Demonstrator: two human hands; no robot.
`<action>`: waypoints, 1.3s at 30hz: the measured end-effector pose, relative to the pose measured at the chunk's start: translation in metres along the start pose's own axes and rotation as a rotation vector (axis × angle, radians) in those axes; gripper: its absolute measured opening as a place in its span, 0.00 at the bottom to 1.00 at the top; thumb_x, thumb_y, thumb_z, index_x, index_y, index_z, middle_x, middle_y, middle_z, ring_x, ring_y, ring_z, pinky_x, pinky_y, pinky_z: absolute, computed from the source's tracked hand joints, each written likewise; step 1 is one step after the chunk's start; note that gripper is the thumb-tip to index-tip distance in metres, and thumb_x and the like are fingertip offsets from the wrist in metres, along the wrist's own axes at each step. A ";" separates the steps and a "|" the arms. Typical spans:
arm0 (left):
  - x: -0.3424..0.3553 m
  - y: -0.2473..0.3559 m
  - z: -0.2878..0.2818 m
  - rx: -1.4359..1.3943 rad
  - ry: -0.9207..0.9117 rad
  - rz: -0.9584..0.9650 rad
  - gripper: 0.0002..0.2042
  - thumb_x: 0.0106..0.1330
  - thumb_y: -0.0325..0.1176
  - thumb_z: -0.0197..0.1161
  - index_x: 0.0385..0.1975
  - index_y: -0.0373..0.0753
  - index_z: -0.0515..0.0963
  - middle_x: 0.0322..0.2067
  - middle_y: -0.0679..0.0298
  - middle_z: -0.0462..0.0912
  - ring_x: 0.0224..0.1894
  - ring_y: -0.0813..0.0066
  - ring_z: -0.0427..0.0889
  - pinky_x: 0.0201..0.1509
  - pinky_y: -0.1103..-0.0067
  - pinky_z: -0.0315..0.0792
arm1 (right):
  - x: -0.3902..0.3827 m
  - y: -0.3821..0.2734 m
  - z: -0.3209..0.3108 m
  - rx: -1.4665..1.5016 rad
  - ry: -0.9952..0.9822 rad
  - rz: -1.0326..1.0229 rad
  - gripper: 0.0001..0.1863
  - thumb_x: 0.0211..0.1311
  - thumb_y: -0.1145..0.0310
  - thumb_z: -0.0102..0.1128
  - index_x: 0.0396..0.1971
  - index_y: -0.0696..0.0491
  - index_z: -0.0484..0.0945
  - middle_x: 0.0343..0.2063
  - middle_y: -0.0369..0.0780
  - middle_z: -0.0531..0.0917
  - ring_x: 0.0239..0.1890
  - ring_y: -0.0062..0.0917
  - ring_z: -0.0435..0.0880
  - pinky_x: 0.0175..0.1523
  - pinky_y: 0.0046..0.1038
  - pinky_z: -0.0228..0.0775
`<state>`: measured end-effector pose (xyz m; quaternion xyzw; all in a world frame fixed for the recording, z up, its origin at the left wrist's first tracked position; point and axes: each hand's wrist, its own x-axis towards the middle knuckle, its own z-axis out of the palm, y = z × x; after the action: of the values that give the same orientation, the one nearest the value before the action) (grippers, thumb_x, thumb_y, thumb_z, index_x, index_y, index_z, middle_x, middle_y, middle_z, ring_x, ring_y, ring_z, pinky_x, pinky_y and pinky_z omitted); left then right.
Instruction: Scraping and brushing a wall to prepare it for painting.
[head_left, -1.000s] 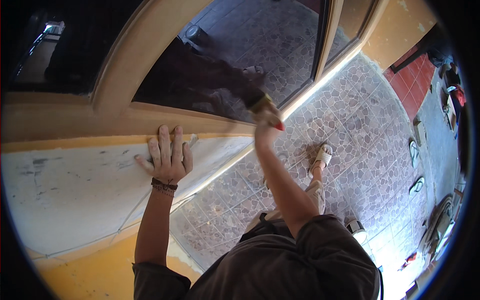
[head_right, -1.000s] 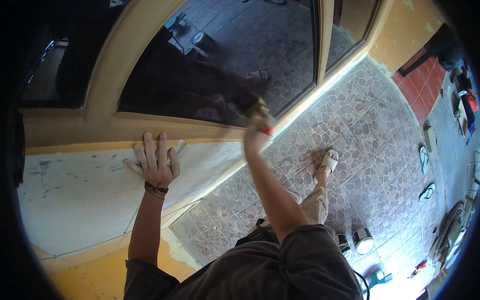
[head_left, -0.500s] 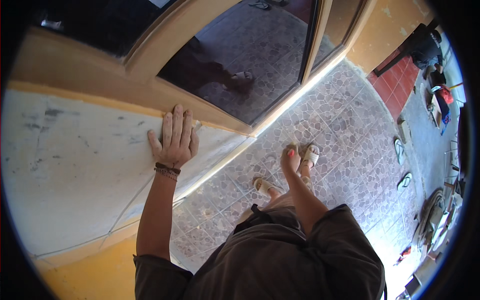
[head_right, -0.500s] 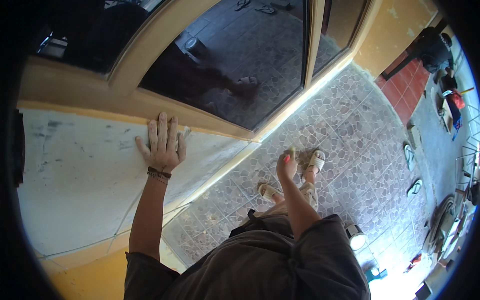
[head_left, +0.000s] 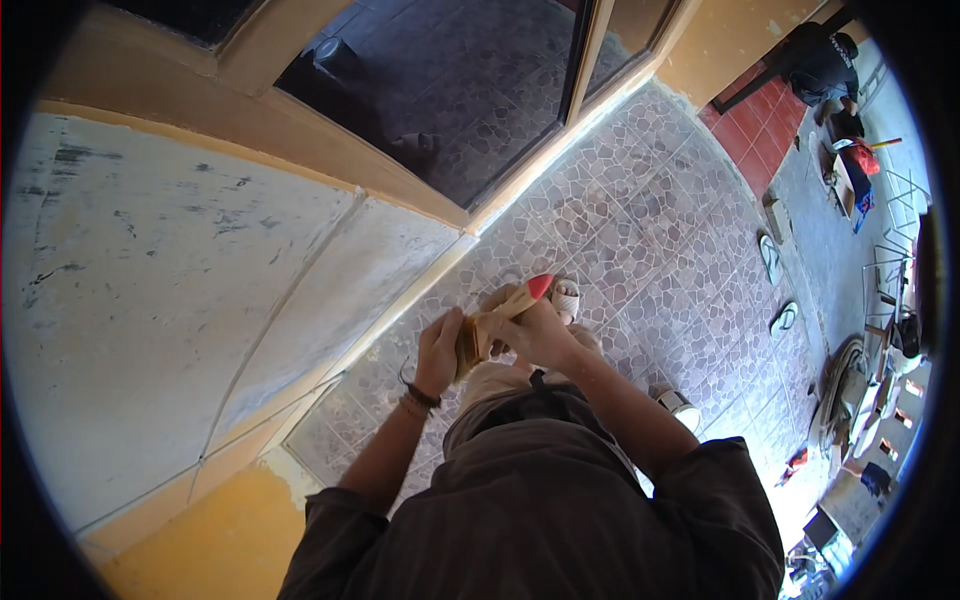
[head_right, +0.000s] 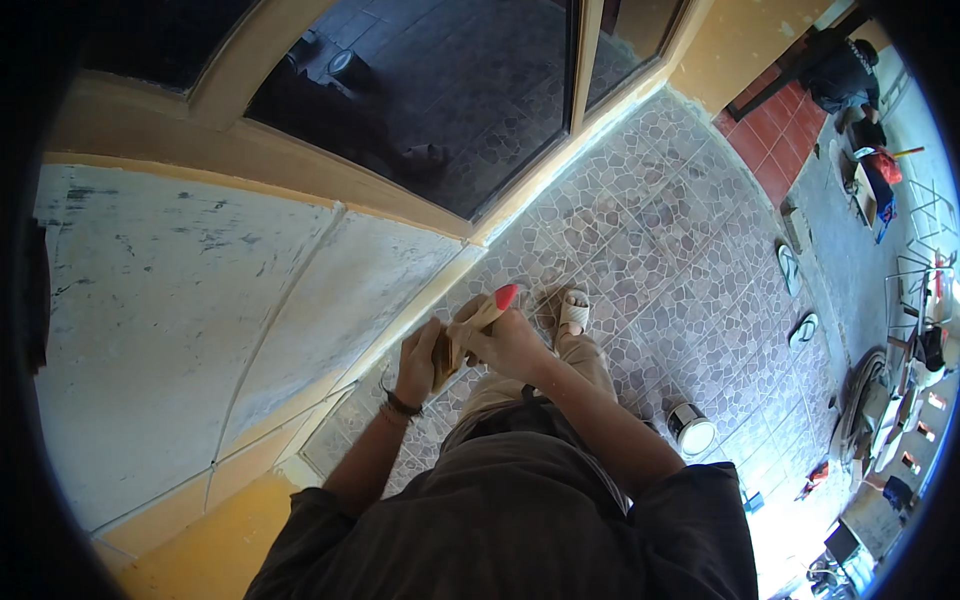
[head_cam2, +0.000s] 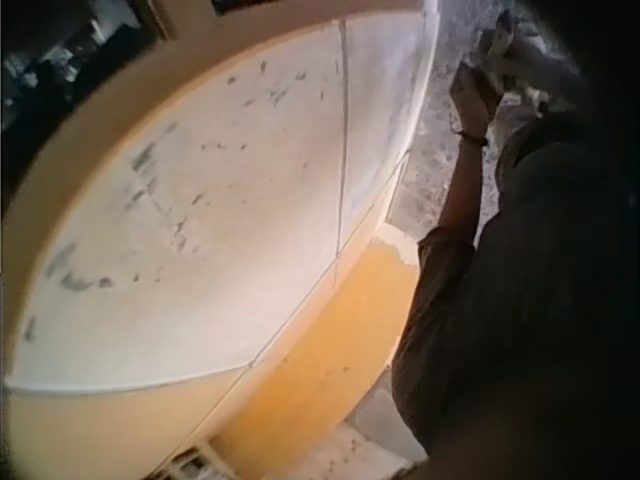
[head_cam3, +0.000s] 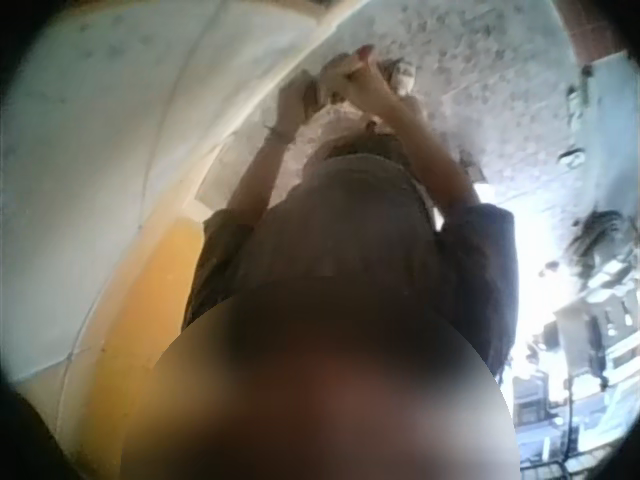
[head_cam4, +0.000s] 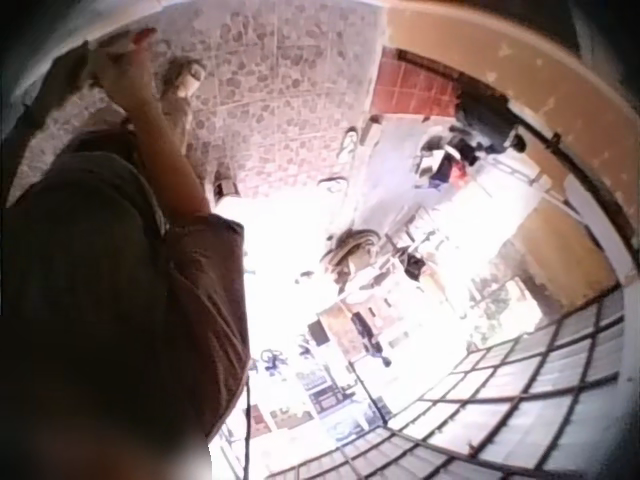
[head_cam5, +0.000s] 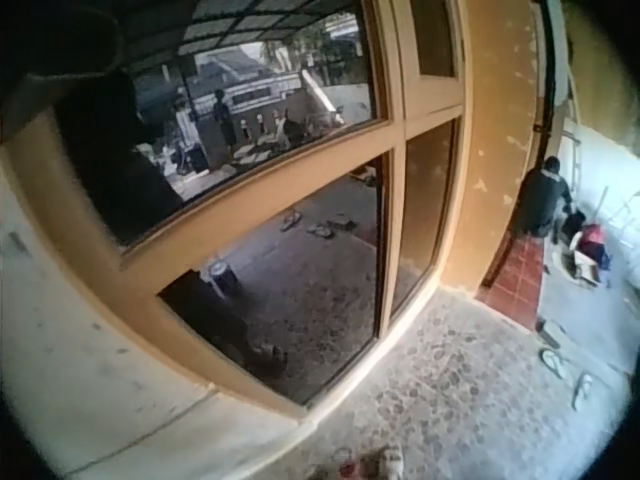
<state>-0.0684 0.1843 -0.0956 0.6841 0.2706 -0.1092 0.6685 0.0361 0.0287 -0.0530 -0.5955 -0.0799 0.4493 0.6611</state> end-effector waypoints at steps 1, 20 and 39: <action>-0.002 -0.003 0.008 -0.194 0.083 -0.038 0.15 0.68 0.40 0.46 0.31 0.35 0.74 0.26 0.64 0.77 0.27 0.79 0.76 0.32 0.83 0.70 | 0.002 -0.001 -0.004 -0.005 0.008 -0.004 0.15 0.55 0.63 0.59 0.33 0.59 0.72 0.24 0.39 0.80 0.27 0.23 0.80 0.32 0.23 0.72; -0.007 0.068 0.106 -0.793 0.359 0.141 0.23 0.67 0.47 0.45 0.51 0.33 0.65 0.31 0.66 0.72 0.35 0.83 0.71 0.37 0.85 0.69 | 0.010 -0.114 -0.011 -0.892 -0.767 -0.166 0.18 0.51 0.61 0.63 0.11 0.58 0.74 0.09 0.41 0.73 0.11 0.22 0.73 0.19 0.25 0.62; -0.053 -0.085 0.308 -1.972 1.137 0.411 0.17 0.67 0.40 0.41 0.48 0.36 0.67 0.31 0.64 0.72 0.32 0.79 0.73 0.35 0.84 0.68 | -0.086 0.019 0.020 -1.168 -1.956 -0.532 0.24 0.57 0.63 0.59 0.06 0.56 0.64 0.04 0.37 0.64 0.06 0.17 0.60 0.13 0.24 0.48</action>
<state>-0.0906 -0.1307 -0.1667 -0.1533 0.3837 0.5836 0.6991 -0.0367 -0.0182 -0.0263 -0.1736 -0.8712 0.4589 0.0169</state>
